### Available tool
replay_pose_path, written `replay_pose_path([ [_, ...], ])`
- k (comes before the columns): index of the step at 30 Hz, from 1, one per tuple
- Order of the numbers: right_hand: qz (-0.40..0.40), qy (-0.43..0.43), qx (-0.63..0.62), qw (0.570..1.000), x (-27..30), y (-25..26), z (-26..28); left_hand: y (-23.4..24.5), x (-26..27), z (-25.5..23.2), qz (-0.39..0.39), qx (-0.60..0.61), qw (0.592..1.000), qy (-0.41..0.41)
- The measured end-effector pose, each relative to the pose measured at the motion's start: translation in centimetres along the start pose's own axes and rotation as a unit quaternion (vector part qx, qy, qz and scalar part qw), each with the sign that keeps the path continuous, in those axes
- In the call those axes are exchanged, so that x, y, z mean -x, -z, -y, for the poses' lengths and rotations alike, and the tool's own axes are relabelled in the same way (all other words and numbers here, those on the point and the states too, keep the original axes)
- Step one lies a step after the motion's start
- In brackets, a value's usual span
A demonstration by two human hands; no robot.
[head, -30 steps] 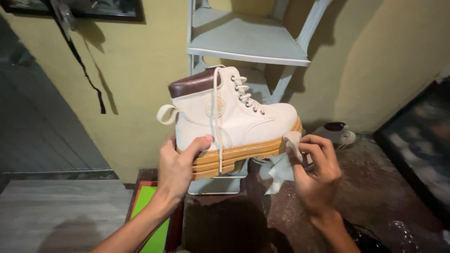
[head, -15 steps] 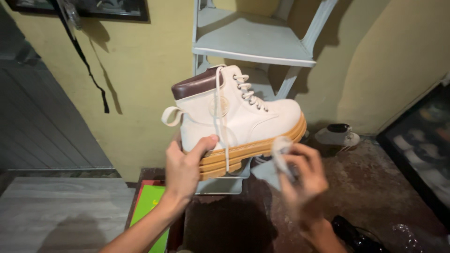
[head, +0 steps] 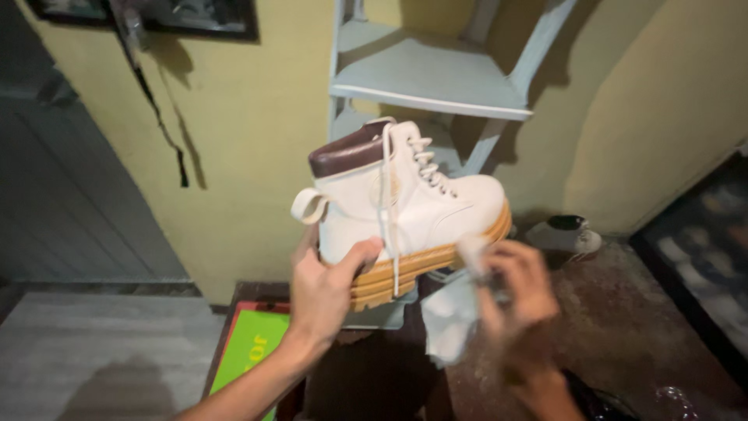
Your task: The person wipes a black leather shoe with a white cloth, rotating it to clean the upper, sides, and sole. The person then picks up a white high-top boot and wipes its upper and sole with the same cloth.
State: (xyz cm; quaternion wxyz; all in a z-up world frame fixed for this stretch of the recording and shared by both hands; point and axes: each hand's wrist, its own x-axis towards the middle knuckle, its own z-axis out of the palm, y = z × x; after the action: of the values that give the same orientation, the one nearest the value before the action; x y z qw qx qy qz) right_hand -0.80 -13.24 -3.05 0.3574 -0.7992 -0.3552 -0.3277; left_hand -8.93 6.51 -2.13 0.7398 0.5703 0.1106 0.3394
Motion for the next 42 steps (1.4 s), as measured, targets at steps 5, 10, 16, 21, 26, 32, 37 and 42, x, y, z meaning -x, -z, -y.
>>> replay_pose_path([
  [5, -0.007, 0.059, -0.033, 0.998, 1.3, -1.2, 0.2, 0.0, 0.4, 0.3, 0.006, -0.022, 1.0, -0.016],
  [10, 0.01, 0.038, -0.049, 0.998, 1.9, -1.7, -1.7, 0.0, 0.6, 0.6, 0.011, -0.039, 0.998, -0.04],
  [16, -0.023, 0.058, -0.047, 0.997, 2.1, -2.3, -1.3, -0.2, 1.1, 0.8, 0.02, -0.044, 0.997, -0.058],
  [21, 0.03, 0.022, -0.069, 0.997, 2.2, -2.0, -0.7, -0.2, 1.2, 0.9, 0.013, -0.029, 0.998, -0.056],
  [26, -0.008, -0.01, -0.096, 0.995, 0.9, -1.6, 0.9, -0.4, 1.2, 1.0, 0.013, -0.052, 0.996, -0.071],
  [32, 0.001, 0.063, -0.071, 0.995, 2.7, -2.6, -1.0, 0.0, 0.9, 1.7, 0.018, -0.025, 0.998, -0.054],
  [37, -0.051, -0.168, -0.066, 0.982, 0.6, -0.7, -7.2, 1.6, 0.0, 1.4, 0.028, -0.033, 0.999, -0.033],
  [42, -0.102, -0.387, -0.52, 0.755, -0.6, -0.6, -9.3, 1.4, 1.3, 1.8, 0.102, -0.097, 0.983, -0.117],
])
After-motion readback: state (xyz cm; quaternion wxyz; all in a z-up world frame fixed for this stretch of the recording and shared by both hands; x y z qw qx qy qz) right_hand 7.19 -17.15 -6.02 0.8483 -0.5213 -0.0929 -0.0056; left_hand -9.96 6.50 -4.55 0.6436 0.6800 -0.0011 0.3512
